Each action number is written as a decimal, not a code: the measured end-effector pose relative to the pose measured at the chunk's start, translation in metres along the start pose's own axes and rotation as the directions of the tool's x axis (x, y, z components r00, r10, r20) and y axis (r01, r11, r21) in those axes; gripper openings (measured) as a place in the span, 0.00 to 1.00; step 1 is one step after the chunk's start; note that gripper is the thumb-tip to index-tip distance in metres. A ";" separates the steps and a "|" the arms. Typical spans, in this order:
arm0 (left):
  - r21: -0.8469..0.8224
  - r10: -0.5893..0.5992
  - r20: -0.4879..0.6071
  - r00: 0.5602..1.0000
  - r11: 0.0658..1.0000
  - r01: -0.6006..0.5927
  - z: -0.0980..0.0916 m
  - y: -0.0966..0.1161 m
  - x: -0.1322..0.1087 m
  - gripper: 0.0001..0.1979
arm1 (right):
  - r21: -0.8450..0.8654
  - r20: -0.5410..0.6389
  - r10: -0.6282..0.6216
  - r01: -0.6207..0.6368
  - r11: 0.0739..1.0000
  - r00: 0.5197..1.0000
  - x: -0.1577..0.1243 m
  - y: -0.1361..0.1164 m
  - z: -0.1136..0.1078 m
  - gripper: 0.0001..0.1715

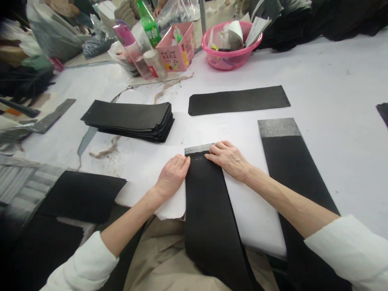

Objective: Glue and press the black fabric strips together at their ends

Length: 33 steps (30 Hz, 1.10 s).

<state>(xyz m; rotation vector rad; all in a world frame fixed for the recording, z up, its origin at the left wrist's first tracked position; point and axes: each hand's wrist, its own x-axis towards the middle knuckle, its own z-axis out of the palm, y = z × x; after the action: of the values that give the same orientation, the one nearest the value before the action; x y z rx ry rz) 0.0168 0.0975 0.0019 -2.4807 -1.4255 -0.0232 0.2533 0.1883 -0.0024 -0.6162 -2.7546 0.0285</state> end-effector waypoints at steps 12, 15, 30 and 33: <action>-0.036 -0.030 0.010 1.000 0.999 0.030 0.003 0.001 -0.010 0.15 | 0.002 0.002 0.001 -0.001 1.000 1.000 -0.001 -0.001 0.000 0.14; -0.070 -0.042 0.002 0.999 0.997 0.042 0.001 -0.002 -0.015 0.15 | -0.009 0.006 -0.001 0.001 1.000 1.000 -0.002 -0.002 0.000 0.14; -0.026 -0.068 0.045 0.997 0.997 0.070 -0.012 0.040 0.031 0.15 | -0.029 0.029 -0.018 0.019 0.999 0.999 0.000 0.000 -0.003 0.12; -0.012 -0.054 0.060 0.997 0.998 0.055 -0.014 0.038 0.031 0.16 | -0.016 0.059 -0.050 0.051 0.999 0.997 0.000 0.004 -0.006 0.11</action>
<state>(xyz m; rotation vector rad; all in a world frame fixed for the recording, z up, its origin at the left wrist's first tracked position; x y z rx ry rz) 0.0668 0.1023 0.0113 -2.4722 -1.5214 0.0309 0.2573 0.1917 0.0029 -0.5581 -2.8289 0.0114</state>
